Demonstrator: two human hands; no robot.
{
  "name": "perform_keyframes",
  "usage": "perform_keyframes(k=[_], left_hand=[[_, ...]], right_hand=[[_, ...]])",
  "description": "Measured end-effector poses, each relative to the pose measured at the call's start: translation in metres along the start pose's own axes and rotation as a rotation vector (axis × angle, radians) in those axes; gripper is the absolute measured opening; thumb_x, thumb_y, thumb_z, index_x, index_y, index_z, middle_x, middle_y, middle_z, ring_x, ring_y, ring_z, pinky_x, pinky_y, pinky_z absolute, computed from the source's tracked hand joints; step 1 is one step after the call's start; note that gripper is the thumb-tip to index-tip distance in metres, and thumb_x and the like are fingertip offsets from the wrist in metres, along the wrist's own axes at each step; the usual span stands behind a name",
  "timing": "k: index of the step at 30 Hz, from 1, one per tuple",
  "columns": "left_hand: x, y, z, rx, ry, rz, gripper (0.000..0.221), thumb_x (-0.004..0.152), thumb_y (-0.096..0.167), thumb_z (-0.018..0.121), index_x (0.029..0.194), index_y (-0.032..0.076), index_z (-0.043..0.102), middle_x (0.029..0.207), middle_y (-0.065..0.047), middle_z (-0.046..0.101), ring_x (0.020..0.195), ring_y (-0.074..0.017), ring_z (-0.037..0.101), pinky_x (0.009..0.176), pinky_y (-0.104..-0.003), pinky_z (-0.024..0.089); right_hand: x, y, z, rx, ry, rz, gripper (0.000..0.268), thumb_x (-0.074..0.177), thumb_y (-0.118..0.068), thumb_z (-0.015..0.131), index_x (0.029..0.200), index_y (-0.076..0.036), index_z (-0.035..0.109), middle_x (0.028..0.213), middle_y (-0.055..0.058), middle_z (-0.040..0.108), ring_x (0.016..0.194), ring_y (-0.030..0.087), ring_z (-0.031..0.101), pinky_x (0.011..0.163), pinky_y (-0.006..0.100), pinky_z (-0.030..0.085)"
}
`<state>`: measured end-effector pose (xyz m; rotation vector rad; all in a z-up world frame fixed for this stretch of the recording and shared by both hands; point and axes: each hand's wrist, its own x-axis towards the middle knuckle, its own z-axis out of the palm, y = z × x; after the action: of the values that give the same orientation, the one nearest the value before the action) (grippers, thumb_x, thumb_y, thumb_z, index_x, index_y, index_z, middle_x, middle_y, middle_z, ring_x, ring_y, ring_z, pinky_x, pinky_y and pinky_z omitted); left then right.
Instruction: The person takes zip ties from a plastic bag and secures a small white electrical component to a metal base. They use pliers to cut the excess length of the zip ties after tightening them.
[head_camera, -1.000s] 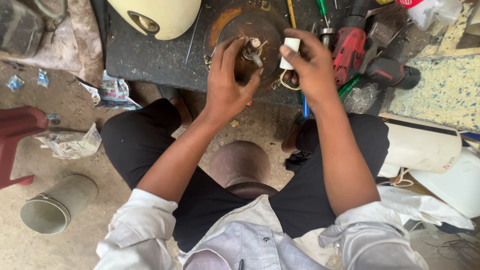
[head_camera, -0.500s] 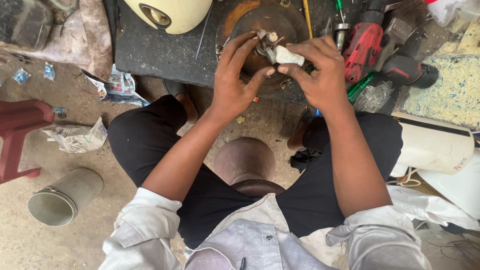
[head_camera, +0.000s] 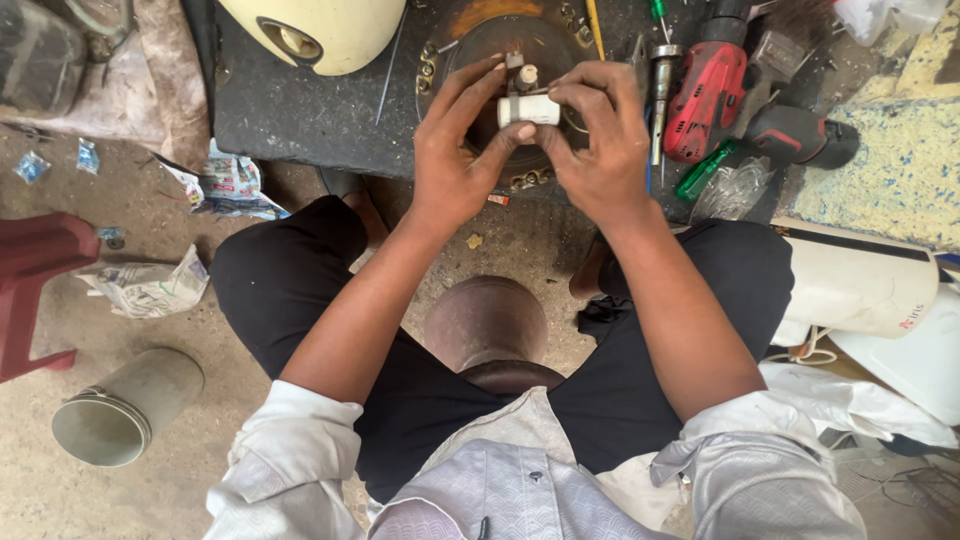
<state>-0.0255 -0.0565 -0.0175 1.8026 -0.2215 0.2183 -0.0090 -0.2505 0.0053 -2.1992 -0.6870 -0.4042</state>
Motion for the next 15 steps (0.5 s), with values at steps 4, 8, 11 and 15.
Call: perform_keyframes(k=[4,8,11,15], left_hand=[[0.000,0.004,0.001,0.036,0.019,-0.003,0.054,0.096,0.017,0.086,0.141,0.001,0.061,0.146,-0.015,0.060,0.137,-0.0298,0.065,0.114,-0.040,0.058],[-0.005,0.008,0.006,0.130,0.075,0.059,0.056,0.096,0.018,0.085,0.141,0.000,0.058,0.142,-0.016,0.058,0.130,-0.0321,0.064,0.108,-0.040,0.057],[-0.008,0.007,0.008,0.311,0.123,0.136,0.056,0.095,0.021,0.086,0.139,-0.001,0.058,0.128,-0.015,0.059,0.114,-0.0325,0.061,0.097,-0.042,0.053],[-0.007,0.004,0.007,0.322,0.068,0.062,0.055,0.097,0.022,0.084,0.137,-0.003,0.057,0.104,-0.013,0.061,0.092,-0.0282,0.060,0.079,-0.043,0.050]], right_hand=[[-0.003,-0.001,0.002,0.088,-0.008,0.026,0.055,0.098,0.002,0.090,0.141,-0.004,0.056,0.136,0.014,0.050,0.123,0.026,0.064,0.099,0.030,0.062],[-0.001,-0.002,-0.002,0.165,-0.011,0.058,0.062,0.093,0.012,0.085,0.144,-0.003,0.054,0.141,0.013,0.046,0.124,0.024,0.065,0.102,0.030,0.061],[0.001,0.000,-0.009,0.180,-0.065,0.094,0.068,0.090,0.012,0.084,0.148,-0.004,0.052,0.140,0.016,0.051,0.124,0.023,0.067,0.105,0.033,0.059],[0.009,0.004,-0.018,0.025,-0.126,0.062,0.078,0.082,0.000,0.093,0.148,-0.003,0.051,0.126,0.013,0.070,0.127,0.031,0.065,0.110,0.043,0.054]])
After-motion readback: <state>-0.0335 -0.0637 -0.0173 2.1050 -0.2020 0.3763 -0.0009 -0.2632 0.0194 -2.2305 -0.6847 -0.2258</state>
